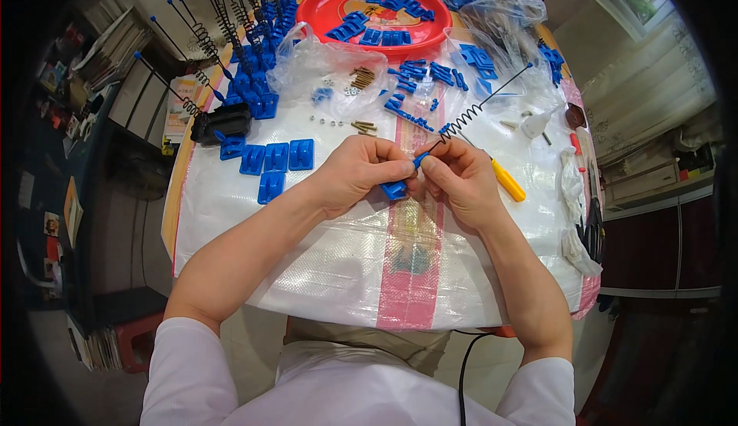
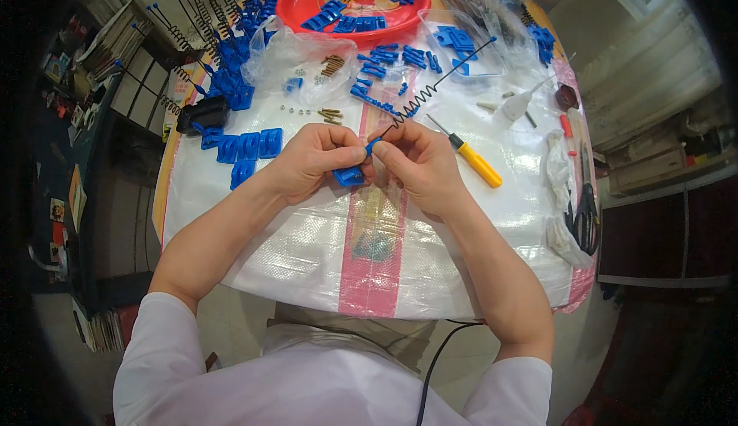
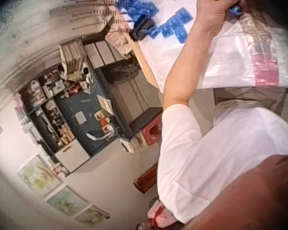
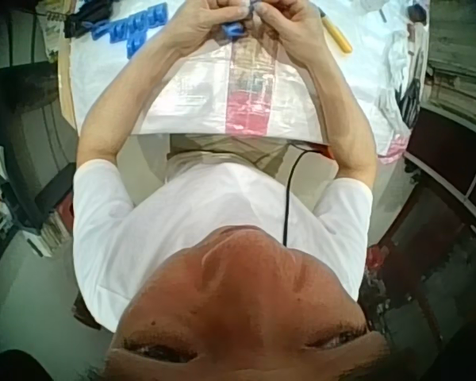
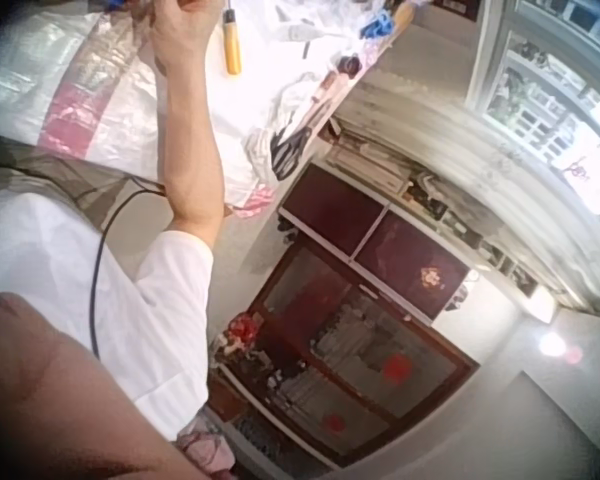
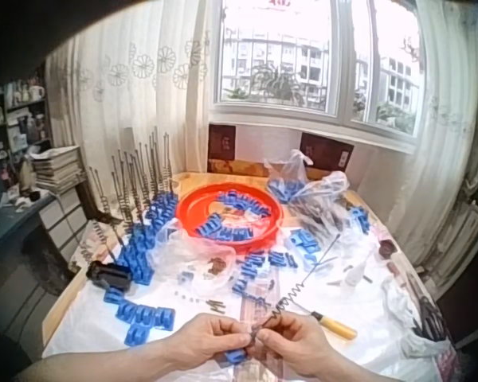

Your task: Assembling small blue plastic components with metal springs and pins on a table.

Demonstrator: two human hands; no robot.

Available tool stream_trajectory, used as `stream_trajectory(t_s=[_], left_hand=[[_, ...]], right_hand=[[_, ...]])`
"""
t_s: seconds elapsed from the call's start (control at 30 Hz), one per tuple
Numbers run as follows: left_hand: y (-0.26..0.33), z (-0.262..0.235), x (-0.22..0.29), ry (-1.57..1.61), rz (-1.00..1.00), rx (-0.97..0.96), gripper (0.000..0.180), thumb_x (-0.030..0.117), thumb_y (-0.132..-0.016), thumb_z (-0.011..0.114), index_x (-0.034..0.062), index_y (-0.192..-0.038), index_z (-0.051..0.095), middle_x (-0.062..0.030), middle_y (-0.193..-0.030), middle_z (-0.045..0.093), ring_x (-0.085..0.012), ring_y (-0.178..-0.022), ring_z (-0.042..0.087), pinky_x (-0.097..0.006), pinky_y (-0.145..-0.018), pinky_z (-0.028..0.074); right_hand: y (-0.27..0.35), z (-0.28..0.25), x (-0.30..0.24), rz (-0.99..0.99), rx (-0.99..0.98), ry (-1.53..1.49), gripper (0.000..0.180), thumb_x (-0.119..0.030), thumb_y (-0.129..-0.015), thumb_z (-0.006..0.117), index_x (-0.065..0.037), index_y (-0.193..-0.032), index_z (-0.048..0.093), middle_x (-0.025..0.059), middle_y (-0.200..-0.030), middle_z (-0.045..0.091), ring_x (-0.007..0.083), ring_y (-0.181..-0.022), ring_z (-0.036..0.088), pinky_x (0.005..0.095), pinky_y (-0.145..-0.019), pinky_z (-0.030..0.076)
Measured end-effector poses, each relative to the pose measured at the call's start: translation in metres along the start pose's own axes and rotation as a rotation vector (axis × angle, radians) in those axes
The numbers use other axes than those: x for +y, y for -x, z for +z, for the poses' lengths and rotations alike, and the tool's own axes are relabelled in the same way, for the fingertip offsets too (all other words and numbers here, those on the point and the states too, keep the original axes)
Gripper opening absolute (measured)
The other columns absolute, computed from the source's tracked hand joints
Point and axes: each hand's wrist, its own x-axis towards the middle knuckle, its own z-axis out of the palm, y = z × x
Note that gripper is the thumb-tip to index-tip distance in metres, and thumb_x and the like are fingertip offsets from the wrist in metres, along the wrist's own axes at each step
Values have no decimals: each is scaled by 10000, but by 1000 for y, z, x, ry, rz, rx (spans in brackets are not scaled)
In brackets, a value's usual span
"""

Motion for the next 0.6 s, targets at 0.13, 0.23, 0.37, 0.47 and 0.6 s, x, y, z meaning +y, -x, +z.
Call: stream_trajectory(t_s=[0.13,0.23,0.37,0.47,0.6], left_hand=[[1,1,0,-1,5,7,148,126,-941,694,-15,-984,676,-121,-911,726,-153,-808,693,-277,-759,557],[-1,0,1,-21,18,8,146,123,-944,689,-16,-986,673,-123,-912,726,-152,-813,693,-274,-753,556],[0,4,0,-41,24,1,147,123,-946,686,-17,-989,670,-127,-916,728,-146,-800,690,-264,-737,552],[0,4,-2,-48,17,6,143,122,-950,682,-15,-987,669,-127,-914,730,-140,-784,686,-261,-721,550],[0,5,-2,-65,29,-3,136,120,-955,674,-13,-982,664,-126,-903,729,-135,-764,681,-266,-701,552]], right_hand=[[-1,-4,3,-14,-14,-4,138,-93,-933,689,-4,-1035,662,12,-871,674,46,-686,610,199,-550,432],[-1,0,-2,-18,-8,-24,134,-70,-932,681,17,-1032,654,32,-872,677,72,-723,645,212,-593,485],[3,2,-10,3,-14,-67,128,-43,-928,673,39,-1021,643,53,-870,676,103,-765,677,234,-658,539],[2,0,-7,-7,3,-30,127,-48,-924,684,39,-1009,648,47,-868,674,80,-724,641,222,-647,508],[3,-1,-8,-6,24,11,124,-50,-923,688,40,-1000,649,41,-861,669,63,-718,614,216,-637,489]])
